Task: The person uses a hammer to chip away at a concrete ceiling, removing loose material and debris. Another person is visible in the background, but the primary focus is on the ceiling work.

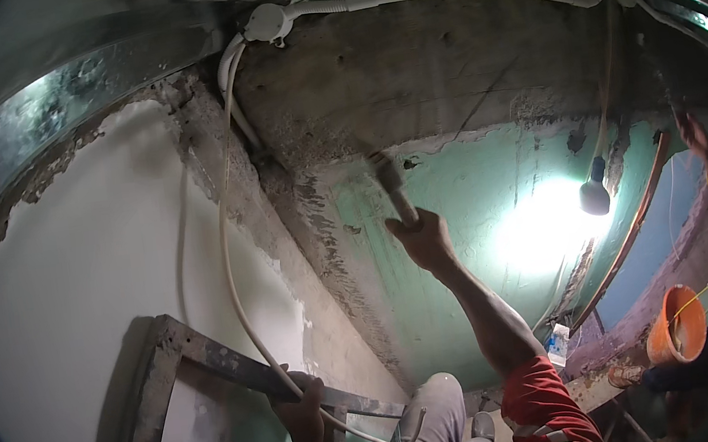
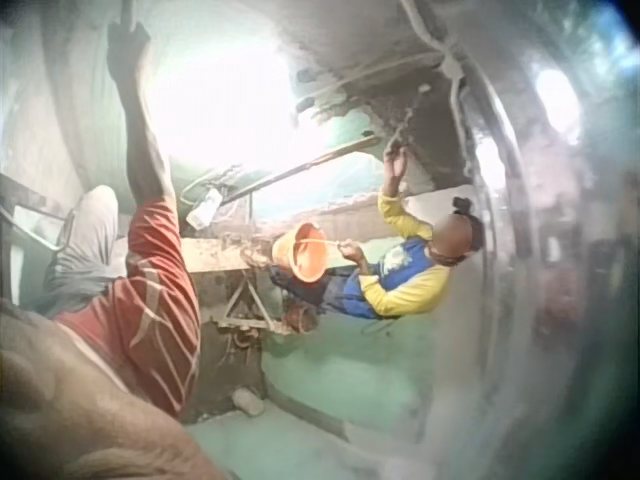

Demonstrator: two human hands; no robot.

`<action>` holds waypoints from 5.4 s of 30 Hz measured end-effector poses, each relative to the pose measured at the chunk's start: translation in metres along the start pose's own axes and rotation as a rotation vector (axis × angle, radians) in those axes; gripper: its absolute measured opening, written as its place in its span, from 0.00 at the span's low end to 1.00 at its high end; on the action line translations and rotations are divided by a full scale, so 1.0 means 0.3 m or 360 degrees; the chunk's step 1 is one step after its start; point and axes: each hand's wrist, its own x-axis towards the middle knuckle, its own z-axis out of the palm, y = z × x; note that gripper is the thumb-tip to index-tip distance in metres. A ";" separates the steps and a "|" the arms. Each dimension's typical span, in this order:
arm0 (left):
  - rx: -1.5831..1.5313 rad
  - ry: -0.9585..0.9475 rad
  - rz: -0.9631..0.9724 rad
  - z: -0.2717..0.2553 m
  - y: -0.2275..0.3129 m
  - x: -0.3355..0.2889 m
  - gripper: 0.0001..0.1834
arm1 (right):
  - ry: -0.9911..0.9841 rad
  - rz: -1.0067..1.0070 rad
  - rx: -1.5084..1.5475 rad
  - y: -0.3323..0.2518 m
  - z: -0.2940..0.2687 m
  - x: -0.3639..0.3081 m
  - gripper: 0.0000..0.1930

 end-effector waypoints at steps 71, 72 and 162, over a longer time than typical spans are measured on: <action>0.0150 0.0004 -0.0018 0.000 0.020 -0.025 0.32 | 0.0463 -0.0718 0.0657 -0.106 -0.138 -0.016 0.14; 0.0142 0.0022 -0.0040 0.009 0.057 -0.034 0.32 | 0.0460 -0.1058 0.0967 -0.189 -0.133 -0.013 0.13; 0.0031 -0.0091 -0.0100 0.050 0.039 0.004 0.30 | -0.0167 0.0141 -0.0341 0.299 -0.033 0.224 0.16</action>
